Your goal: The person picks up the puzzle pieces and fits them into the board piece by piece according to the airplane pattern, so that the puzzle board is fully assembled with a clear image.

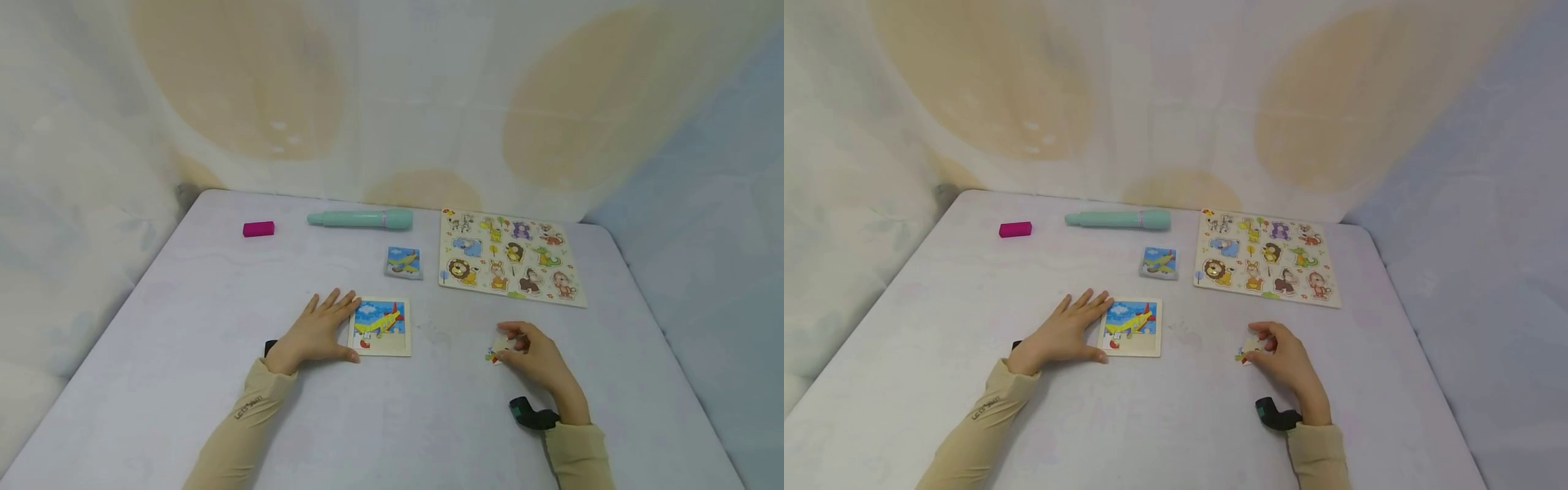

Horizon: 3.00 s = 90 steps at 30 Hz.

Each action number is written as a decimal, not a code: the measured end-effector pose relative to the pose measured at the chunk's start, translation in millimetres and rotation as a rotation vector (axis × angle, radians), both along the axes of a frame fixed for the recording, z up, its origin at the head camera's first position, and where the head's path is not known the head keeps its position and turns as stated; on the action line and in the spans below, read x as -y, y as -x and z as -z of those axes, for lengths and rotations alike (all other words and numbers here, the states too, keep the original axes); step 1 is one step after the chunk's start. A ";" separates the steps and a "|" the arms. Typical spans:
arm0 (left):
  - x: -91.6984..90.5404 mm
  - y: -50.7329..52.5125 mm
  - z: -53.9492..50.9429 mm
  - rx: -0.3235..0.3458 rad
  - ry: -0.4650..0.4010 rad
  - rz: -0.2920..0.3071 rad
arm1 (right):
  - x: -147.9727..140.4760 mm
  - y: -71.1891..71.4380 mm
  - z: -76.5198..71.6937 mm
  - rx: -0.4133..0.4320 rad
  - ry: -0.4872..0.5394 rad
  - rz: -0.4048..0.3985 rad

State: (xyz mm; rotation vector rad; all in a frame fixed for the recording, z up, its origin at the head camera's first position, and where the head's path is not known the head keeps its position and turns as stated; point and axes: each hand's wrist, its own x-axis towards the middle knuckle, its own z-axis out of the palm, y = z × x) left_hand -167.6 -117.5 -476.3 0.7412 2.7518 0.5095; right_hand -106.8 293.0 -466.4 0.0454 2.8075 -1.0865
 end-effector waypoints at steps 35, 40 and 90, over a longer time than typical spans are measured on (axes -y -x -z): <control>-13.3 3.7 0.0 0.023 -0.001 -0.008 | 48.6 40.2 -2.5 0.003 0.270 -0.110; -14.6 4.5 1.4 0.027 -0.005 -0.009 | 71.2 54.2 -7.9 -0.021 0.282 -0.147; -16.1 3.1 -1.7 0.015 -0.014 -0.003 | 138.7 55.9 9.3 -0.047 0.069 -0.406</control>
